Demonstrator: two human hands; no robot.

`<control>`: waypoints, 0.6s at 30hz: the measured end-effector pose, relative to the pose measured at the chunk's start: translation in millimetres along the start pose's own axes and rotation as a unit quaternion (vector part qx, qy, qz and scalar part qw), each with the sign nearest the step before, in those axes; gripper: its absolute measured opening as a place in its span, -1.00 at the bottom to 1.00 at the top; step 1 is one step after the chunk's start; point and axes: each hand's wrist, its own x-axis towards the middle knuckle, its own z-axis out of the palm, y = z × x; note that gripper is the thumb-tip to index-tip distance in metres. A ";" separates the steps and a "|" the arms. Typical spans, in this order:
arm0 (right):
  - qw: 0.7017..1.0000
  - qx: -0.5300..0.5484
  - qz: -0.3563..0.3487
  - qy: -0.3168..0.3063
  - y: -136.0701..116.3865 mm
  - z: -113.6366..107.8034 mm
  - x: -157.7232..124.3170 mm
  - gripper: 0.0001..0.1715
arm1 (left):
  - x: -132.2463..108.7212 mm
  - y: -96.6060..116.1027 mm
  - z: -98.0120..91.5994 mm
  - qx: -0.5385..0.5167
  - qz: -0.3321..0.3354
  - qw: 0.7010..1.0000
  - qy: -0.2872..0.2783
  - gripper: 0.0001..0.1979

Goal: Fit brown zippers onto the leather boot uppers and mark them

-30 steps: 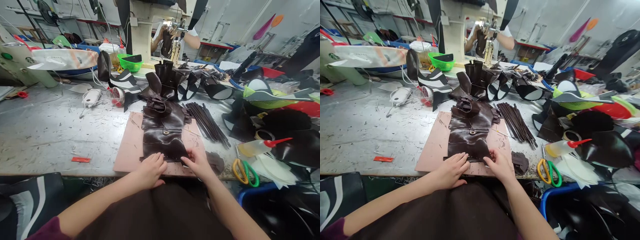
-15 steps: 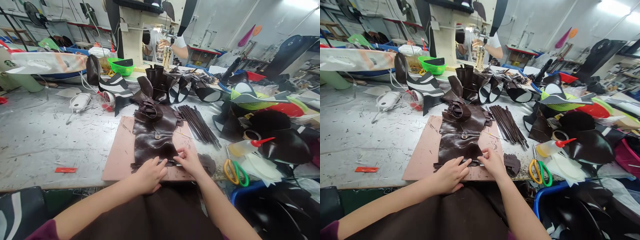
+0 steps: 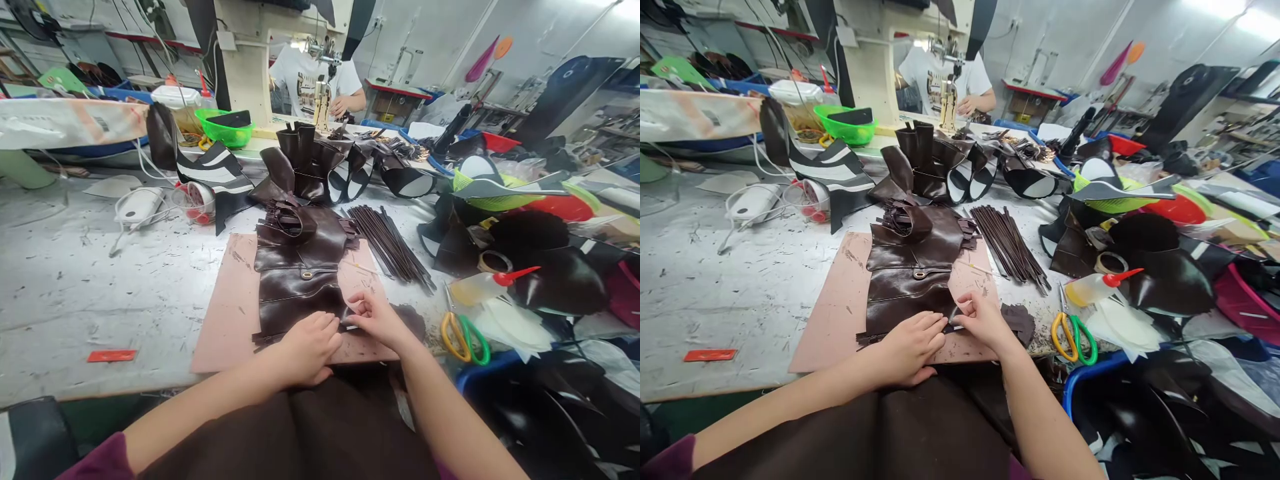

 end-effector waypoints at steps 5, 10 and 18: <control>0.999 -0.018 0.012 0.034 0.2 -4.5 -5.2 -0.76 | 2.7 -4.0 6.0 -0.025 0.002 1.000 0.009 -0.48; 0.994 -0.072 0.011 0.081 0.4 -3.3 -8.4 -0.83 | 10.3 -8.5 8.5 -0.059 -0.015 0.998 0.029 -0.36; 0.978 -0.137 -0.077 0.137 -3.4 9.9 -33.3 -0.94 | 22.3 -10.2 8.2 -0.014 -0.001 1.000 0.028 -0.27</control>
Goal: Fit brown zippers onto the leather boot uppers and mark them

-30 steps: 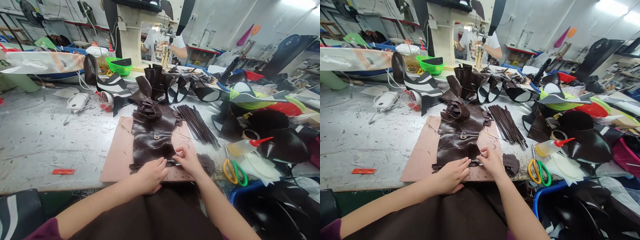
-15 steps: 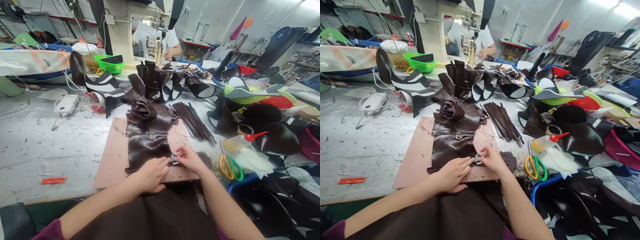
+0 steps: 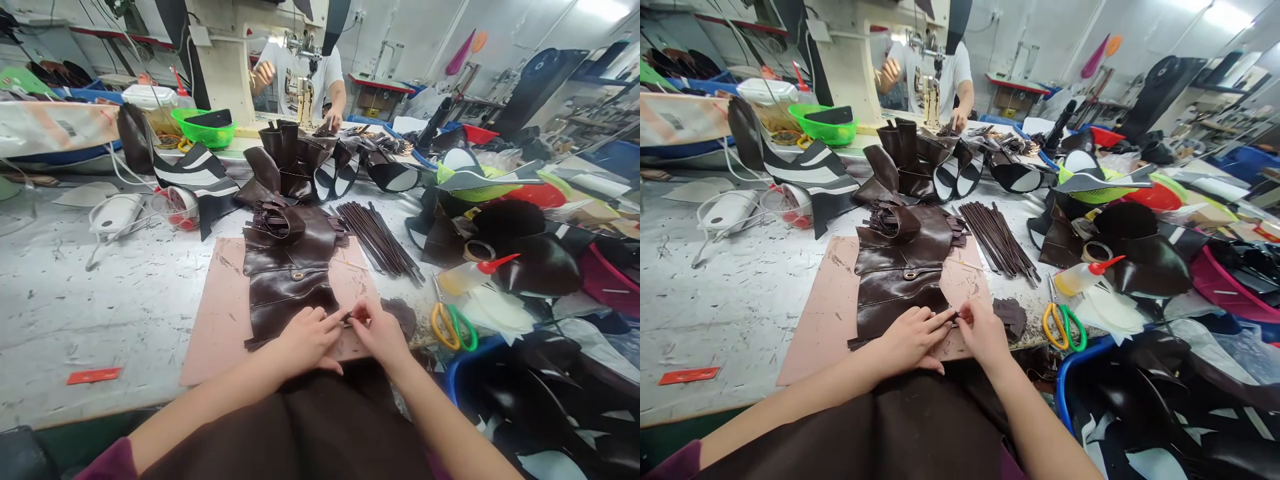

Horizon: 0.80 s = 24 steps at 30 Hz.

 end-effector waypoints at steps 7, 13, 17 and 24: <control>0.973 -0.186 0.101 0.096 54.3 -48.3 -22.2 -0.69 | 0.3 0.5 4.1 0.004 0.003 1.000 0.010 -0.29; 0.896 -0.322 0.303 0.029 122.8 -91.4 -17.6 -0.34 | -4.6 0.3 9.9 -0.007 -0.016 0.999 0.027 -0.24; 0.918 -0.239 0.308 0.068 123.6 -94.0 -24.1 -0.19 | -9.1 2.2 10.7 -0.023 -0.046 0.997 0.049 -0.25; 0.973 0.129 0.188 -0.024 74.9 -41.1 -94.4 -0.28 | -11.7 2.1 6.9 -0.048 -0.057 0.997 0.028 -0.30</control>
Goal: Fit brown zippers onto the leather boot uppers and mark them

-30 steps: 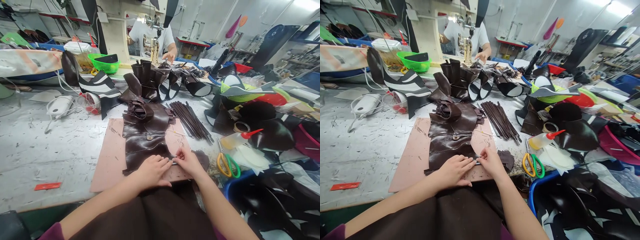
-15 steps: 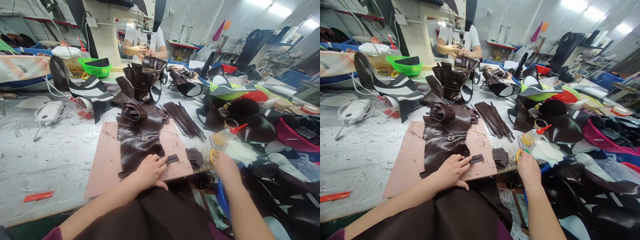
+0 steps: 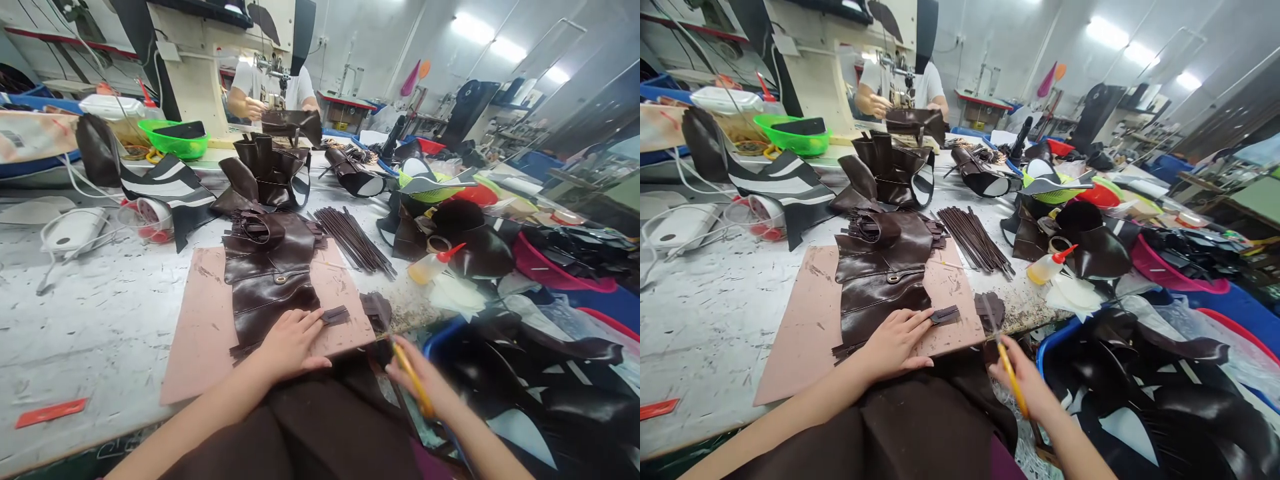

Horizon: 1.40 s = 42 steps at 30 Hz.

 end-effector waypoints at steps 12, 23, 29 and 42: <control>0.985 -0.050 -0.023 -0.163 -52.1 60.3 -2.3 -0.47 | -1.9 -2.3 3.9 -0.008 0.015 0.999 0.027 -0.26; 0.987 -0.144 -0.040 -0.067 -72.4 60.2 -4.6 -0.53 | -1.4 -3.8 6.8 -0.005 0.023 0.999 0.029 -0.26; 0.993 -0.079 -0.053 -0.066 -64.9 68.1 -3.3 -0.51 | -1.3 -3.0 7.4 0.009 0.019 0.999 0.038 -0.27; 0.993 -0.107 0.045 0.032 -40.8 -9.0 2.5 -0.50 | 1.4 -3.5 4.1 0.052 0.021 0.998 0.040 -0.34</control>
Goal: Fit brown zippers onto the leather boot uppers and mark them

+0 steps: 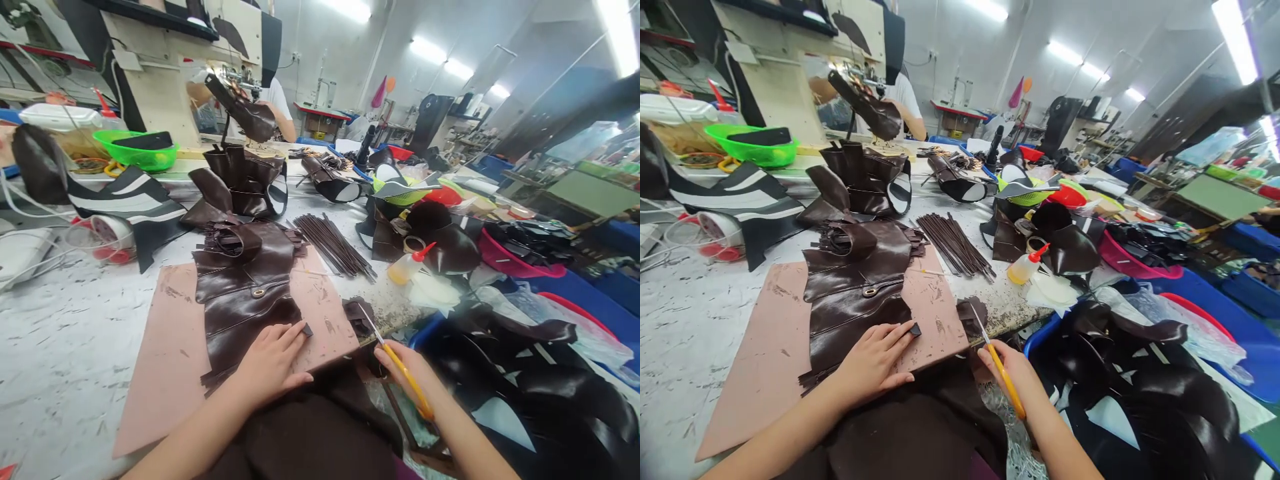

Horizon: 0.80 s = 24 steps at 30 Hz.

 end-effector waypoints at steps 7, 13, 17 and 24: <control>0.930 -0.357 -0.017 0.082 20.5 -11.0 -0.4 -0.38 | 3.6 0.9 -1.4 0.034 0.000 0.999 0.023 -0.42; 0.979 -0.202 0.026 0.022 36.0 -46.9 15.7 -0.38 | 6.0 1.6 -3.1 0.042 0.009 0.999 0.006 -0.42; 0.951 -0.259 0.128 0.108 38.7 -70.5 63.7 -0.33 | 6.8 3.5 -3.2 0.034 0.004 0.999 -0.021 -0.39; 0.916 -0.281 -0.212 0.193 -4.9 -28.0 88.8 -0.72 | 19.3 11.7 -10.1 -0.029 -0.048 0.998 -0.024 -0.67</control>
